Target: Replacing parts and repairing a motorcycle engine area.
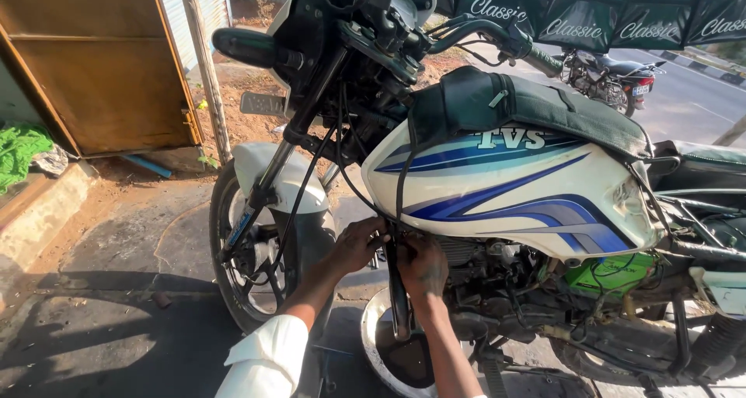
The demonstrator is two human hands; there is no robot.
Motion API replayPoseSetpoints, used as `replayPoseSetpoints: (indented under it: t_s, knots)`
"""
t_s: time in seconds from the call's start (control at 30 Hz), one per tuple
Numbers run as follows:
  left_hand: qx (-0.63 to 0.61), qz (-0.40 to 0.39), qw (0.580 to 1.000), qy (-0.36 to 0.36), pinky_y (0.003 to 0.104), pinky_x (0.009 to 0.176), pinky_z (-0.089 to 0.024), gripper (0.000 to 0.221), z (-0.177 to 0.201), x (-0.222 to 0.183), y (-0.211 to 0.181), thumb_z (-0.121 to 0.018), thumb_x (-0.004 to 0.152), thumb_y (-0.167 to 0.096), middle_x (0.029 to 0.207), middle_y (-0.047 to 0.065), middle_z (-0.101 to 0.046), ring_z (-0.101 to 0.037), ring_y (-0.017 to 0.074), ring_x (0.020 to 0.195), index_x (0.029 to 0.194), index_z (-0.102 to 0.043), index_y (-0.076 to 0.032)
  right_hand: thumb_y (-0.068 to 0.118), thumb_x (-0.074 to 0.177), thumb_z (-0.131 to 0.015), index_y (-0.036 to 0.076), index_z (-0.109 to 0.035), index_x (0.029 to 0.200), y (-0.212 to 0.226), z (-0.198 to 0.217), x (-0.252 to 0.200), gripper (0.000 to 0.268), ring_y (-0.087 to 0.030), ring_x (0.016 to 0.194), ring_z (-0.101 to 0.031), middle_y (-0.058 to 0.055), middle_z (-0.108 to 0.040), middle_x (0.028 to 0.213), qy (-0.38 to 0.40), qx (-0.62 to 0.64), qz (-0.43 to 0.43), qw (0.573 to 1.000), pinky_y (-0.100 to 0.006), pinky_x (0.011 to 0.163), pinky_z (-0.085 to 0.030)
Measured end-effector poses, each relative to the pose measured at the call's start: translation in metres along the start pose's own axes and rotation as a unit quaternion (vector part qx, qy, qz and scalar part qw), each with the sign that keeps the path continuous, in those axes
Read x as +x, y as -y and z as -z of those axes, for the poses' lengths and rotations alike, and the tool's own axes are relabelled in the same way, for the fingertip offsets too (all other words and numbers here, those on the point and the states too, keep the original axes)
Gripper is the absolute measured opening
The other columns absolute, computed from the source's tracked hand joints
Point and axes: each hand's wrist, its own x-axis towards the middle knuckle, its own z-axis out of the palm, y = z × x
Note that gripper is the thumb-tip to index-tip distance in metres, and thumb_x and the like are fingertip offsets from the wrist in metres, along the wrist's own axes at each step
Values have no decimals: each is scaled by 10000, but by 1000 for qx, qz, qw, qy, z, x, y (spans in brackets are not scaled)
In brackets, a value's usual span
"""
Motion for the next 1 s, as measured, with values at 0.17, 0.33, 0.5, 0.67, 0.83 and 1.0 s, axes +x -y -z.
replayPoseSetpoints:
  t_s: [0.17,0.33,0.5,0.67,0.83,1.0]
  knots:
    - [-15,20,1000,-14,470,720,-521,166,-3,-5,-7,-702,948,-164,906,146,-682,-683,384,886,975,-578,-57,132,877,-806,-15,-794,995,-21,-9,-31,189,-130,497,-495,-47,-645,655,63,423,-339,838,-287,435,-325]
    - [-19,10,1000,-23,455,717,-523,163,-1,-5,-9,-695,957,-152,911,135,-665,-676,364,859,1000,-582,-43,291,986,-657,45,-774,1009,0,-17,-23,274,-45,421,-435,19,-570,560,-4,615,-359,702,-222,388,-304]
    - [-1,41,999,6,446,688,-512,221,-1,-5,-4,-723,947,-196,860,123,-654,-682,335,807,946,-566,-40,359,1052,-576,87,-649,920,-15,-42,-27,311,-52,404,-394,0,-615,700,-22,773,-330,542,-198,383,-319]
    - [-22,29,999,25,420,706,-538,263,0,0,12,-758,930,-227,797,122,-665,-688,325,771,906,-598,-19,462,1035,-509,124,-523,846,-31,-41,-20,387,-71,401,-373,9,-576,753,25,755,-359,549,-225,381,-306]
    - [-115,140,976,122,346,754,-629,222,10,-4,13,-734,934,-257,865,82,-761,-793,196,823,947,-711,-36,489,1059,-525,143,-517,832,-77,-103,-87,414,-114,453,-405,25,-448,632,20,702,-436,563,-281,413,-317]
    - [-207,130,969,43,349,795,-648,311,0,-3,-20,-809,827,-202,1078,87,-750,-766,182,946,1071,-719,-32,424,1030,-518,149,-588,880,-71,-98,-69,321,-63,475,-367,66,-412,628,-16,703,-490,515,-233,424,-269]
